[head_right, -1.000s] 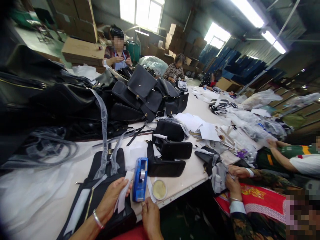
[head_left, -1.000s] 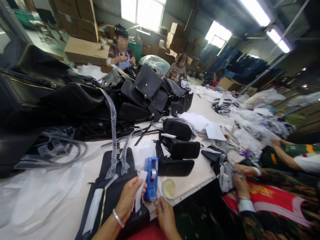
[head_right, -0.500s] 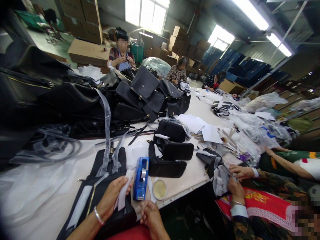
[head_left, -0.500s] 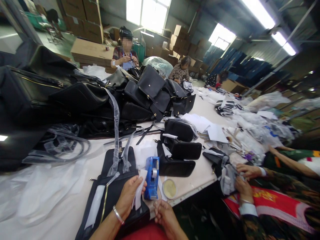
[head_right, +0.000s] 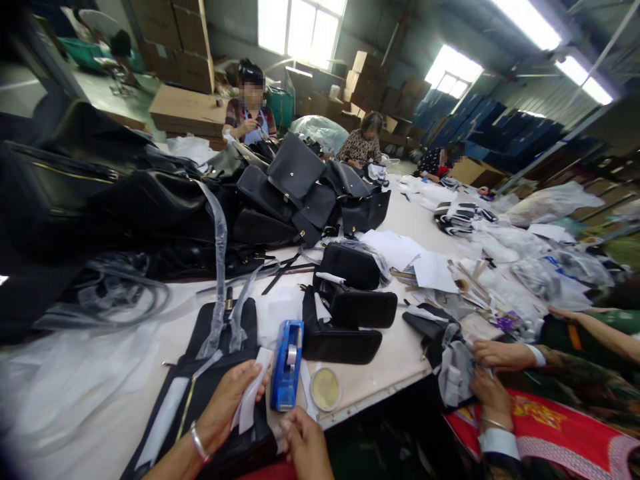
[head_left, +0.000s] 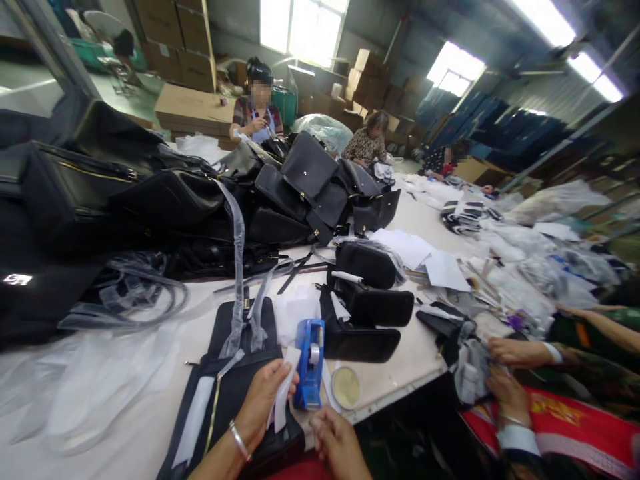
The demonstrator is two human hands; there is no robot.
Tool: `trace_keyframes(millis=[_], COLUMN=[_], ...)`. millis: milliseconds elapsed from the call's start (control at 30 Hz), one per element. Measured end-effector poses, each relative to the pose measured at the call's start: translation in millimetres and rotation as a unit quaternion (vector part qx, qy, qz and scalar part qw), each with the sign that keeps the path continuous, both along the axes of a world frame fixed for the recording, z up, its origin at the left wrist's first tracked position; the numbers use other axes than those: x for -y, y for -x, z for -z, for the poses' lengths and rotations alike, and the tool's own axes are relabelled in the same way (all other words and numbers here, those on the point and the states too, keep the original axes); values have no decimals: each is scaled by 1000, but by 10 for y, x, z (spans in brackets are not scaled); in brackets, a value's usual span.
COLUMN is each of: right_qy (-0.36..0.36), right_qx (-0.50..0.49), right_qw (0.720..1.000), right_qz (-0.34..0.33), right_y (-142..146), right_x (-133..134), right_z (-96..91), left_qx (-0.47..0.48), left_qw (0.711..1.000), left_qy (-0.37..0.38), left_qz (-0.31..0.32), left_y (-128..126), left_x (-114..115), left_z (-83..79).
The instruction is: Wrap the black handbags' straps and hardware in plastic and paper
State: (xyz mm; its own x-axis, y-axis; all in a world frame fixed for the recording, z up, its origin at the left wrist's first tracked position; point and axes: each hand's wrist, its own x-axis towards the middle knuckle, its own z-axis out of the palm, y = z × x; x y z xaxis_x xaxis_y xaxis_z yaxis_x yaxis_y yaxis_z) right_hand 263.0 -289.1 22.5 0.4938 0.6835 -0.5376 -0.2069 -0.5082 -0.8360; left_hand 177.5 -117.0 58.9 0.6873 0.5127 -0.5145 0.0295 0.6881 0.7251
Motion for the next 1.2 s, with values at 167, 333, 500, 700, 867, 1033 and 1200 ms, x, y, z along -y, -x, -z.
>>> trace_keyframes(millis=[167, 333, 500, 700, 867, 1033, 1200], right_qy=[-86, -116, -105, -91, -74, -103, -127], right_qx=[132, 310, 342, 328, 268, 228, 208], right_qw=[986, 932, 902, 908, 937, 954, 959], right_qz=[-59, -144, -239, -244, -210, -164, -141], right_y=[-216, -454, -570, -593, -635, -565, -464], right_x=[-477, -810, -887, -913, -908, -878, -891], right_z=[-781, -929, -994, -994, -886, -677, -487], left_qx=[17, 24, 14, 43, 66, 110, 144], left_qw=[999, 997, 993, 991, 991, 990, 963], left_qy=[-28, -50, -101, -113, -91, 45, 210], left_qz=[30, 55, 52, 65, 78, 78, 81], left_y=[-75, -94, -86, -36, -3, 21, 52], left_x=[22, 37, 74, 87, 41, -31, -104], left_z=[-9, -18, -13, 29, -15, -84, 74])
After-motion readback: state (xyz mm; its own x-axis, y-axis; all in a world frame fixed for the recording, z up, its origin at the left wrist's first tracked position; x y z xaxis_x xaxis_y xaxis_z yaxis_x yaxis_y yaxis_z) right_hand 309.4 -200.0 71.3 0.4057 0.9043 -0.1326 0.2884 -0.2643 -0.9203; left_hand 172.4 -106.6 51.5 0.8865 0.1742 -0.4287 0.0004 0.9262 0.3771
